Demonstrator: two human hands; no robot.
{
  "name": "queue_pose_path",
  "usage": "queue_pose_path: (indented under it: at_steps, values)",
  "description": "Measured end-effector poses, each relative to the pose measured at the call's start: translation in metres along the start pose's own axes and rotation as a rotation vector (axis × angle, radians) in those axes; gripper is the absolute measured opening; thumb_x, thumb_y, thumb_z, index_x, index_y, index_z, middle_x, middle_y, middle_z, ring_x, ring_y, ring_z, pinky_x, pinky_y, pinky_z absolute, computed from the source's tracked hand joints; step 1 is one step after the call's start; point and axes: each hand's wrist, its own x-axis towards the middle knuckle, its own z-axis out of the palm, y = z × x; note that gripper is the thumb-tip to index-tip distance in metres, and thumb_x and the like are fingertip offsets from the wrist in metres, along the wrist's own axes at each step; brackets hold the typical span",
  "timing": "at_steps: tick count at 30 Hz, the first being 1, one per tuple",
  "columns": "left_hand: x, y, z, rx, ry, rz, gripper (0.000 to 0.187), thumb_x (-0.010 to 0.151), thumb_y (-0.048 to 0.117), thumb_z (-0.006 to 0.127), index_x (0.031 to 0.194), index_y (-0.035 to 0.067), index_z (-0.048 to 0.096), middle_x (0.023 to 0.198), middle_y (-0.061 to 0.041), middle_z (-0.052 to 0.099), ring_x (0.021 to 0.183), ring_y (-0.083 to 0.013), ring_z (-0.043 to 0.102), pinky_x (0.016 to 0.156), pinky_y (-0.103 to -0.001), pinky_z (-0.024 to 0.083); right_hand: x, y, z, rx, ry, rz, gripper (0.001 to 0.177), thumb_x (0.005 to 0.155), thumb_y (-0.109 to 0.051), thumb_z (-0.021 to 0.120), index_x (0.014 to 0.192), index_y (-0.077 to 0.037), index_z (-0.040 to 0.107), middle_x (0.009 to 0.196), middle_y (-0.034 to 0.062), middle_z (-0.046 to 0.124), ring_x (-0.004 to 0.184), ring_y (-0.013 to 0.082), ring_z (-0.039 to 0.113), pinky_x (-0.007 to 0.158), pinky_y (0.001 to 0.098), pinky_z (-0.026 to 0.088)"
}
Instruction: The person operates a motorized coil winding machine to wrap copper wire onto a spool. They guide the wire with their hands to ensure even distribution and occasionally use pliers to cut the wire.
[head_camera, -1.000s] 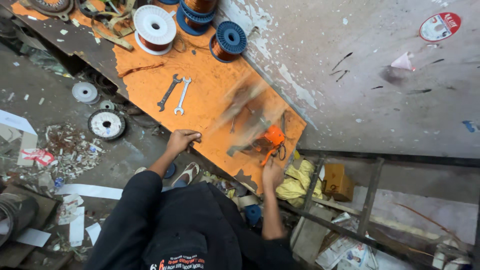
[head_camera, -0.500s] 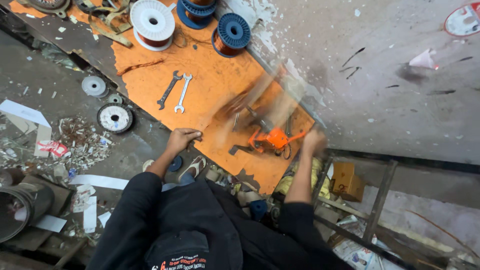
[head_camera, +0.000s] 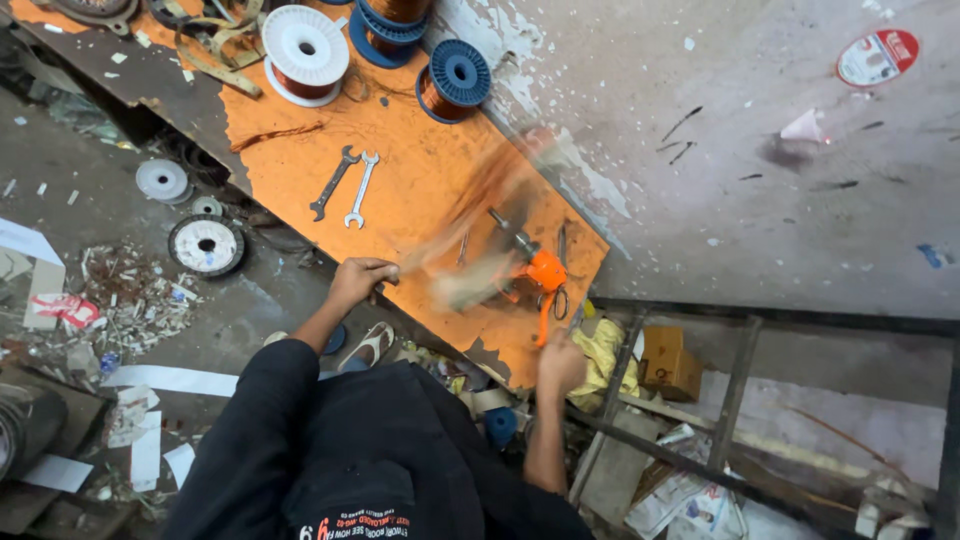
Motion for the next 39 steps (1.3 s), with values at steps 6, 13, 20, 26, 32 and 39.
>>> queue_pose_path:
  at_steps: [6,13,20,26,32,39]
  values:
    - [0.007,0.010,0.003,0.030,0.024,0.003,0.023,0.092,0.020,0.074,0.106,0.003,0.081,0.086,-0.007,0.081,0.049,-0.0073,0.061,0.041,-0.027,0.050,0.119,-0.018,-0.031,0.189,0.294,0.059,0.057,0.101,-0.047,0.060,0.074,0.001,0.074,0.071,0.0251,0.068,0.062,0.0471,0.062,0.057,0.0579,0.040]
    - [0.001,0.019,0.004,0.023,0.034,-0.009,0.024,0.091,0.021,0.074,0.107,0.004,0.080,0.084,-0.008,0.080,0.044,-0.0122,0.056,0.040,-0.028,0.046,0.191,-0.068,0.037,0.052,0.057,0.019,0.067,0.105,-0.058,0.052,0.079,-0.001,0.076,0.078,0.0242,0.072,0.075,0.0461,0.069,0.063,0.0569,0.051]
    - [-0.005,0.016,0.001,0.020,0.019,-0.025,0.024,0.092,0.022,0.075,0.106,0.003,0.080,0.085,-0.006,0.080,0.048,-0.0096,0.060,0.041,-0.028,0.049,0.046,-0.045,0.066,0.105,-0.167,-0.191,0.053,0.104,-0.047,0.042,0.100,-0.004,0.075,0.095,0.0253,0.073,0.088,0.0491,0.068,0.076,0.0599,0.050]
    - [-0.005,0.014,0.002,0.040,0.020,0.018,0.024,0.092,0.022,0.074,0.105,0.003,0.081,0.083,-0.006,0.080,0.043,-0.0132,0.057,0.041,-0.029,0.047,0.003,0.002,0.010,0.014,-0.088,0.007,0.065,0.099,-0.059,0.049,0.082,-0.002,0.078,0.075,0.0255,0.071,0.072,0.0475,0.069,0.067,0.0581,0.051]
    - [-0.003,0.020,0.004,0.060,0.029,-0.023,0.024,0.092,0.022,0.074,0.105,0.003,0.081,0.084,-0.006,0.081,0.048,-0.0101,0.060,0.041,-0.029,0.049,0.106,-0.011,-0.032,0.160,0.295,0.049,0.063,0.101,-0.053,0.059,0.070,-0.001,0.072,0.062,0.0215,0.064,0.054,0.0436,0.060,0.054,0.0544,0.039]
    - [0.000,0.014,0.004,0.071,0.076,-0.056,0.025,0.092,0.022,0.076,0.108,0.004,0.081,0.081,-0.012,0.077,0.048,-0.0127,0.060,0.042,-0.029,0.049,0.198,-0.064,0.029,0.041,0.011,0.068,0.063,0.101,-0.058,0.052,0.087,-0.002,0.078,0.089,0.0239,0.073,0.084,0.0471,0.070,0.070,0.0569,0.054]
